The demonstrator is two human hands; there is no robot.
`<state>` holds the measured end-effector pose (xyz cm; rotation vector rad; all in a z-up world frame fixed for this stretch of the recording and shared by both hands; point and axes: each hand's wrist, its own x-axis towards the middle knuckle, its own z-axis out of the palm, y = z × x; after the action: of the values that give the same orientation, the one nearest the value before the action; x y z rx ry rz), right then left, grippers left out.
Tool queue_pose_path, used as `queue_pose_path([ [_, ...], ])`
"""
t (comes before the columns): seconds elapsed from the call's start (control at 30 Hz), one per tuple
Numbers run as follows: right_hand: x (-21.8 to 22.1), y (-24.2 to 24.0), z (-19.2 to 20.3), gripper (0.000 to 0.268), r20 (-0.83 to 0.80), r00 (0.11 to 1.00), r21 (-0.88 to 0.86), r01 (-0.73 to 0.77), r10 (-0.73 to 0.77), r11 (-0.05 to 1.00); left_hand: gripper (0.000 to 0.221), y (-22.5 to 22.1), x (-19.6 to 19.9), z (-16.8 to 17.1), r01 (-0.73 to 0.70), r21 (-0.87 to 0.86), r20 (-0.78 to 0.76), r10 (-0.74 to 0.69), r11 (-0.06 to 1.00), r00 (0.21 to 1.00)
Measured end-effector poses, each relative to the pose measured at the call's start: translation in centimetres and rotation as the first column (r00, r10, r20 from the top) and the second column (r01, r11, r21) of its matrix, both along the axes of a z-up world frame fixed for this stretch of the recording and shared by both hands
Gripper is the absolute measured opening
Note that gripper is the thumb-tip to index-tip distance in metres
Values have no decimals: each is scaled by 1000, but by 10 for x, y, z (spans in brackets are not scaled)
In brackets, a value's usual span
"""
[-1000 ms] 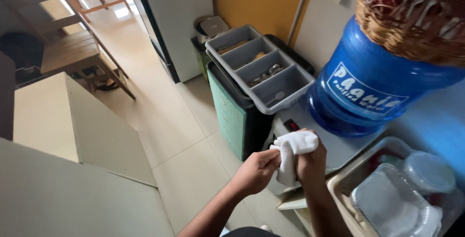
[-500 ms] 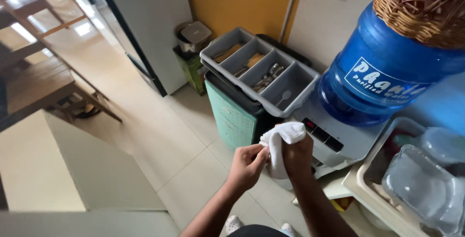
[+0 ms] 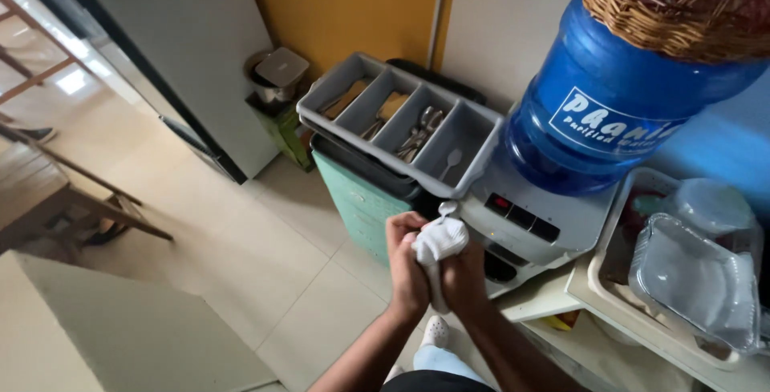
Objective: The recorder wipes individual spoons with a cloth and organizes them into a grey cutlery storage tray.
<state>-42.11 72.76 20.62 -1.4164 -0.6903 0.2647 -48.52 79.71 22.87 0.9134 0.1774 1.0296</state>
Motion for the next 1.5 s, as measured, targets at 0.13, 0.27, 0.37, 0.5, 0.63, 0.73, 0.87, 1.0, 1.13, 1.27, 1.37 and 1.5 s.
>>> queue_pose_path([
  [0.13,44,11,-16,17,-19,999,108,-30,32,994,30,17,20,19,118,161,-163,-92,980,982],
  [0.27,79,29,-3,31,-27,1000,59,-10,12,998,37,45,56,11,255,159,-265,-207,954,942],
  [0.37,109,38,-8,30,80,996,79,-58,51,995,33,67,88,14,343,46,-292,-315,938,903],
  [0.5,130,45,21,39,280,942,109,-221,183,969,26,78,112,52,271,258,-328,-180,927,927],
  [0.63,160,42,8,34,213,923,-12,-325,320,946,26,93,135,51,159,389,-345,-17,907,938],
  [0.73,176,40,29,27,25,935,-206,-341,353,917,26,104,154,52,129,289,-301,-38,949,953],
  [0.87,212,38,8,18,18,947,-253,-305,320,918,32,125,175,35,208,84,-246,-182,975,952],
  [1.0,221,48,11,36,-186,981,321,9,54,947,34,130,188,21,431,108,-581,-295,896,758],
  [1.13,217,74,31,39,39,995,202,-97,91,975,27,133,198,14,527,397,-455,-337,752,824],
  [1.27,216,109,27,30,115,993,36,36,-40,999,29,168,193,37,593,249,-580,-372,766,725],
  [1.37,218,130,19,24,376,902,8,225,-212,974,24,198,192,54,584,447,-533,-323,677,782],
  [1.5,227,162,5,30,369,811,70,464,-455,883,29,239,197,64,643,583,-650,-191,496,736],
])
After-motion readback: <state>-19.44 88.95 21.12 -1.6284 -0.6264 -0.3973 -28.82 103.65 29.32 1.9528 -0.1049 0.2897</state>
